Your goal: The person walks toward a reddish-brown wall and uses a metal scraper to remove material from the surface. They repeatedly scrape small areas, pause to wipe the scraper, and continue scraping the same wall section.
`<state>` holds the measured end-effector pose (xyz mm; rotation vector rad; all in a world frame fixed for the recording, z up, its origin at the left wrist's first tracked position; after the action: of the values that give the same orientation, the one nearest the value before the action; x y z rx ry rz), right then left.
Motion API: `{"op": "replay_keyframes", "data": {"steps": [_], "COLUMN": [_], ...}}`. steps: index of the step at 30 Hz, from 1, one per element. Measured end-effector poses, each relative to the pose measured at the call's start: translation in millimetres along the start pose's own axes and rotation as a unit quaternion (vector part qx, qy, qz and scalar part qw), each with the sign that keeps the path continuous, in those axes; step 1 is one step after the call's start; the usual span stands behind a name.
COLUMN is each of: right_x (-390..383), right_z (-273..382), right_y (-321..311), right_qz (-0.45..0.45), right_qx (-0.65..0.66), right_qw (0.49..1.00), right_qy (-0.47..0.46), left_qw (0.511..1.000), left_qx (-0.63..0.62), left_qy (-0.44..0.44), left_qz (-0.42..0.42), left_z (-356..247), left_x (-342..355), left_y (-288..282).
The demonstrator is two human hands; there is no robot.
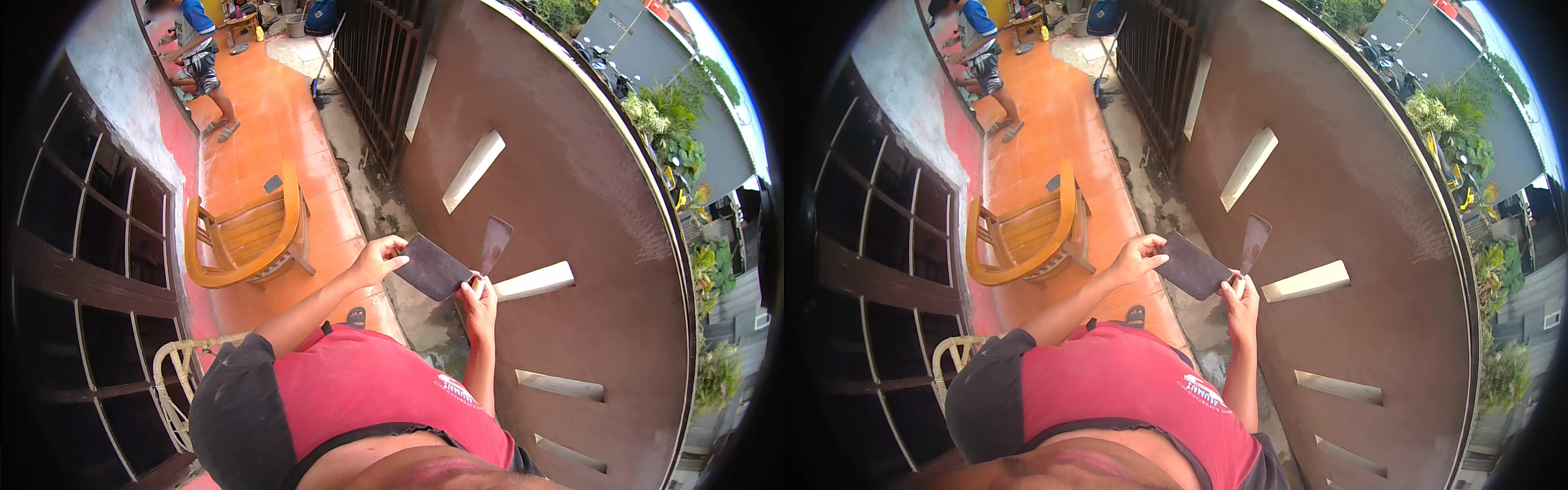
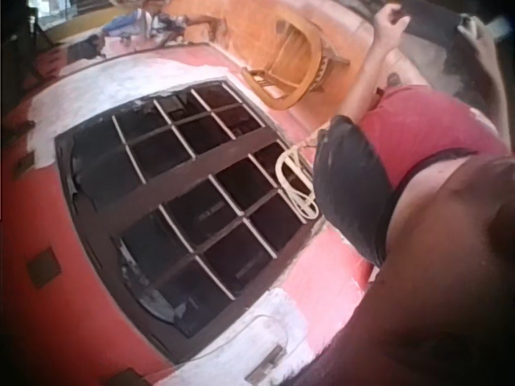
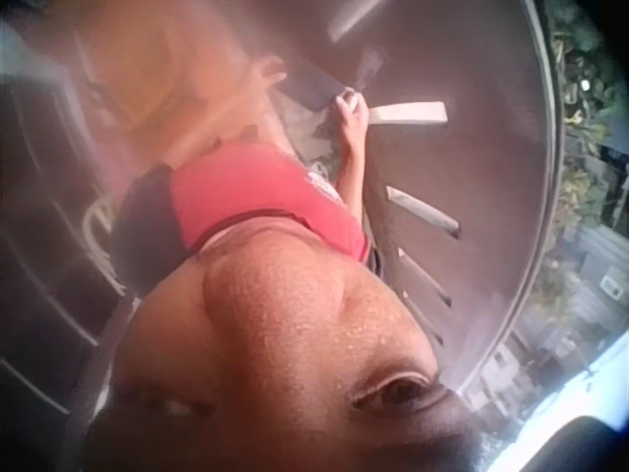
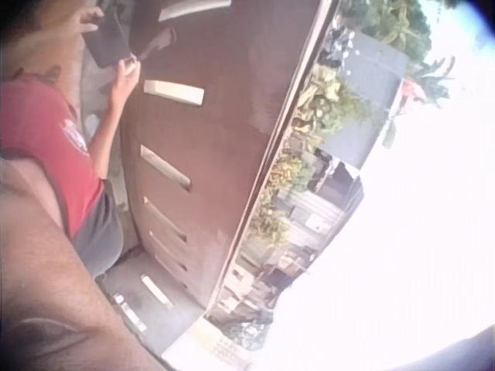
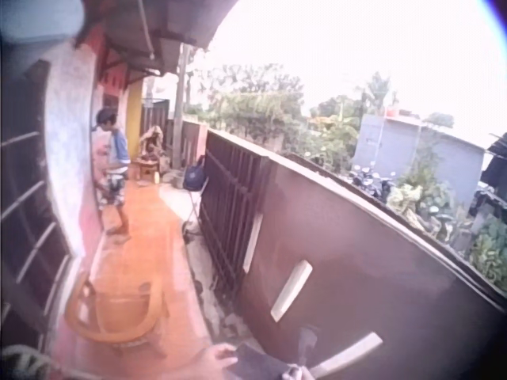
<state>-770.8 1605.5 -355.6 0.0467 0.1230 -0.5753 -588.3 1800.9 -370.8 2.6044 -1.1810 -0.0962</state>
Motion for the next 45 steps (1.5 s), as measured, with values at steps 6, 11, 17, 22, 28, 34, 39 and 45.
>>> {"op": "replay_keyframes", "data": {"steps": [6,11,17,22,28,34,39,45], "right_x": [42.6,90.5,182.6,276.4,389.3,460.2,495.6,523.1], "right_z": [9.8,17.1,27.1,50.9,87.5,106.3,96.0,106.9], "right_y": [66.7,92.1,92.5,96.0,103.7,139.5,178.0,222.9], "right_qz": [0.048,0.095,0.086,0.057,0.027,0.036,0.009,-0.067], "right_qx": [-0.029,-0.039,-0.005,0.036,-0.003,-0.001,0.021,0.025], "right_qw": [0.998,0.993,0.995,0.997,0.999,0.999,0.999,0.997], "right_qy": [0.025,0.049,0.047,0.032,0.019,0.012,0.031,0.032], "left_qw": [1.0,0.998,1.0,0.995,0.929,0.713,0.544,0.511], "left_qx": [0.022,-0.048,-0.019,0.056,0.191,0.419,0.472,0.476], "left_qy": [-0.013,-0.028,0.001,0.074,0.308,0.56,0.693,0.715], "left_qz": [-0.018,-0.041,-0.024,-0.039,-0.074,-0.042,-0.035,0.029], "left_z": [-13.6,-12.8,-34.1,-118.2,-280.8,-413.6,-487.3,-517.4], "left_x": [9.8,40.5,121.7,236.5,366.1,461.6,558.1,697.6], "left_y": [-70.9,-100.4,-132.8,-197.9,-241.8,-210.5,-176.8,-188.4]}}
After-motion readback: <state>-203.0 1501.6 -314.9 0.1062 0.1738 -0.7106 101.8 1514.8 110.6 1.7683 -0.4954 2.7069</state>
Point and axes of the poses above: each hand's wrist, its own x-axis towards the middle knuckle, its own y-axis out of the palm, z = x × y, the point moved 7 cm from there along x, towards the middle knuckle, and after that the axes turned 9 degrees about -x, right-handed, at the moved point
